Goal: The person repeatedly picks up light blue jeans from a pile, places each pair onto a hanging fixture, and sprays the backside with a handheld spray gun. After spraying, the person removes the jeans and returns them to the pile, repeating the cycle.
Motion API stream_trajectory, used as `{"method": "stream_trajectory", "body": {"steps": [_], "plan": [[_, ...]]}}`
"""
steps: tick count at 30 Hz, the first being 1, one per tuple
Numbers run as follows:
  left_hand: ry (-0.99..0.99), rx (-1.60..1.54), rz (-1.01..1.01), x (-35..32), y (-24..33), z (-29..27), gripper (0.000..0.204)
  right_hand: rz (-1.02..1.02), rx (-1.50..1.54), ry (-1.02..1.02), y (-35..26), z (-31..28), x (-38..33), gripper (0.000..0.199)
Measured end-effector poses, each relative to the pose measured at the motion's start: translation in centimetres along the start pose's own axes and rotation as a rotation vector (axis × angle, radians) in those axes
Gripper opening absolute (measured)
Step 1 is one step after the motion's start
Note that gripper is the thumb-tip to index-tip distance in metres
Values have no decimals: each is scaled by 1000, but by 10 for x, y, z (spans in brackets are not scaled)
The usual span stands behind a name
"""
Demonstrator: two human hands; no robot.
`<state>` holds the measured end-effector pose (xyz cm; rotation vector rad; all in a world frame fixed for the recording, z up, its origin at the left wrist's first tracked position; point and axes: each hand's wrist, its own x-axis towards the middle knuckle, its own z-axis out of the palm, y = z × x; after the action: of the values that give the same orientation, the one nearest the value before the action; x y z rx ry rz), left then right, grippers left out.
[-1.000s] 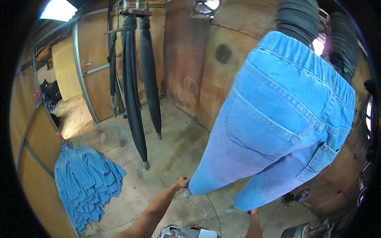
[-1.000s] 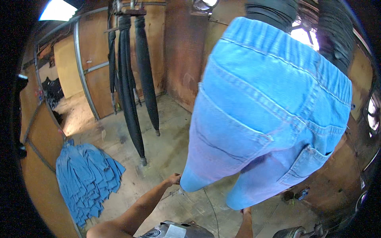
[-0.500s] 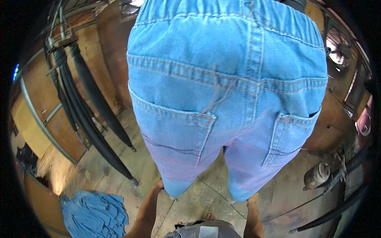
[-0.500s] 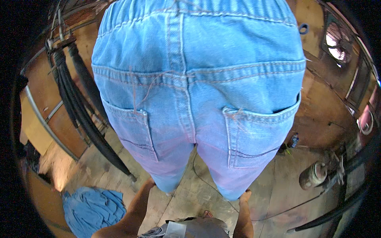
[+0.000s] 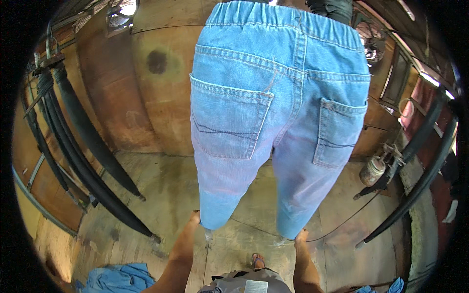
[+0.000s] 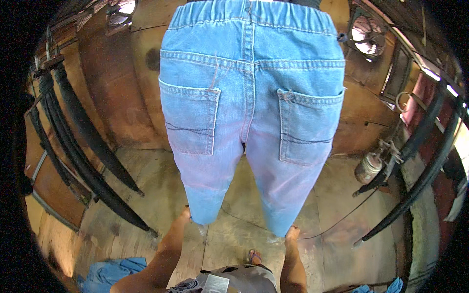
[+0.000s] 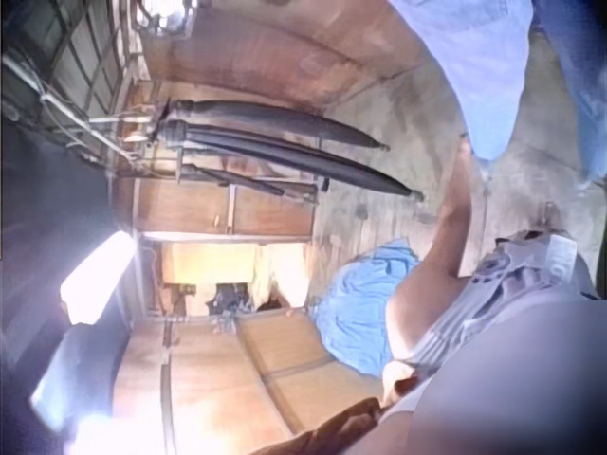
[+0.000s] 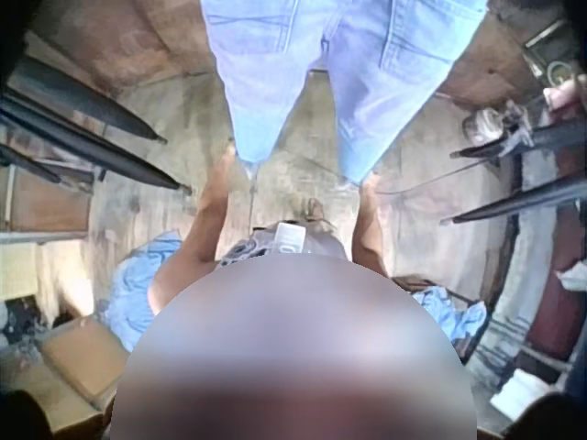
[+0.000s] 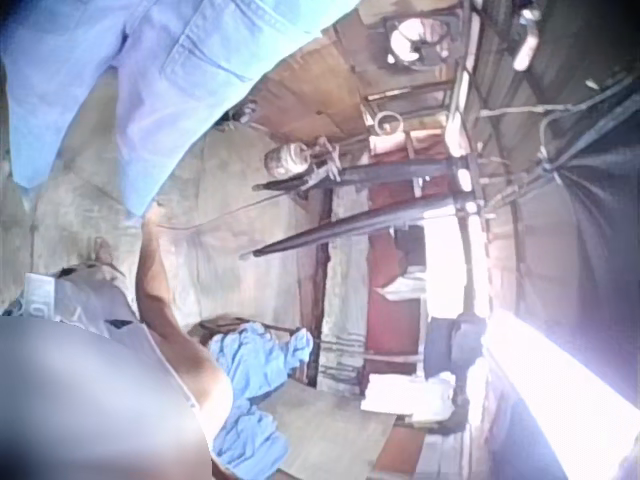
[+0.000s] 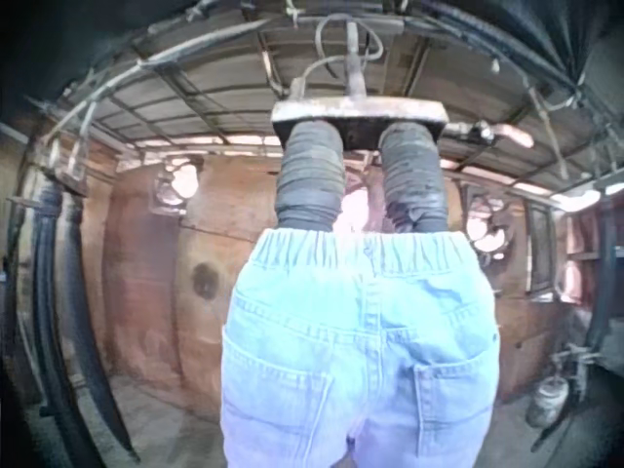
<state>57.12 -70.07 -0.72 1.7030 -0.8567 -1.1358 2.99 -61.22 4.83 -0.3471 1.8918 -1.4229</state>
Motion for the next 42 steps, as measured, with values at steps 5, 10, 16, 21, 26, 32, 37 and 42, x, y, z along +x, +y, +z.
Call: {"method": "stream_trajectory", "body": {"steps": [5,10,16,21,26,32,37,42], "plan": [[-176,-327,-72,-13,8,39,38,-63,41,62,10,5,-44,23],[-84,-361,-90,-65,40,53,38,-33,35,67,27,2,-50,23],[135,-502,-167,-66,42,46,34,73,-44,-44,11,-7,-8,22],[156,-279,-79,-57,37,34,35,203,-66,-203,-13,-9,22,22],[246,-409,-156,-91,27,28,27,245,-4,-96,-6,-13,6,15],[408,-515,-58,-136,-17,58,22,125,37,-50,18,-31,-30,18],[506,-349,-2,-135,-44,97,26,19,82,-96,39,-1,-7,24],[501,-505,9,-68,-23,153,36,-114,169,-258,11,75,59,34]]}}
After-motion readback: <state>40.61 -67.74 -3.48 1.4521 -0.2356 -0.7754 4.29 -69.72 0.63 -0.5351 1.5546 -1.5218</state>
